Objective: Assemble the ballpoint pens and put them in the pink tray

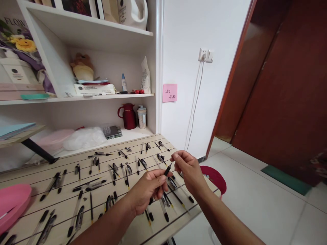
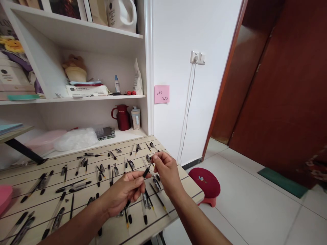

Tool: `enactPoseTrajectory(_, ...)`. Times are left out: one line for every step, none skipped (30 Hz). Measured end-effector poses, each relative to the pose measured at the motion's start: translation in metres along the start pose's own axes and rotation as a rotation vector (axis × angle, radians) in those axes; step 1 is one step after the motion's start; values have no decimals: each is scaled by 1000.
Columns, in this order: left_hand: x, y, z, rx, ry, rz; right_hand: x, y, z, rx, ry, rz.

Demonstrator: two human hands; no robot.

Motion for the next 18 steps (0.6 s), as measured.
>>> enactPoseTrajectory(-1, 1, -1, -7, -1, -10, -5, 5, -1, -29, -32, 14)
enactPoseTrajectory(-2, 3, -2, -13, -3, -20, -9, 10, -2, -62, -64, 27)
enactPoseTrajectory(-3, 4, -2, -16, -6, -30, -11, 13, -3, -89, -83, 41)
enactPoseTrajectory(-4, 5, -3, -15, -10, -39, -10, 16, -4, -106, -82, 53)
enactPoseTrajectory(-4, 5, -4, -10, -13, -48, -7, 17, -4, -110, -63, 61)
enactPoseTrajectory(-4, 4, -4, -3, -12, -56, -2, 16, -3, -107, -35, 66)
enactPoseTrajectory(-4, 3, -5, 3, -8, -63, 3, 15, -2, -106, -12, 71)
enactPoseTrajectory(-3, 2, -5, 8, -2, -68, 5, 14, -2, -108, -7, 75)
enactPoseTrajectory(-3, 1, -5, 13, 3, -71, 6, 13, -2, -113, -18, 76)
enactPoseTrajectory(-2, 0, -4, 17, 10, -72, 5, 12, -2, -118, -39, 71)
enactPoseTrajectory(-2, -1, -4, 19, 17, -72, 2, 11, -3, -123, -68, 63)
enactPoseTrajectory(-2, -2, -4, 22, 21, -72, -1, 10, -5, -128, -95, 54)
enactPoseTrajectory(-2, -2, -3, 26, 23, -72, -5, 9, -7, -134, -119, 44)
enactPoseTrajectory(-3, -3, -3, 30, 21, -73, -8, 9, -8, -140, -135, 34)
enactPoseTrajectory(-4, -3, -3, 33, 16, -75, -10, 8, -10, -147, -143, 24)
enactPoseTrajectory(-5, -3, -3, 36, 12, -77, -12, 8, -10, -153, -144, 13)
enactPoseTrajectory(-6, -3, -4, 38, 10, -78, -13, 7, -11, -160, -146, 1)
enactPoseTrajectory(-7, -4, -4, 40, 10, -80, -13, 7, -10, -171, -160, -12)
Point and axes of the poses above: each hand's wrist, its own z-axis towards the middle knuckle, its own x-axis out of the back of the hand, y = z × x, the point moved 10 cm from there along z, towards the middle knuckle, and after that the axes turned 4 degrees about z, right-handed, at the moved point
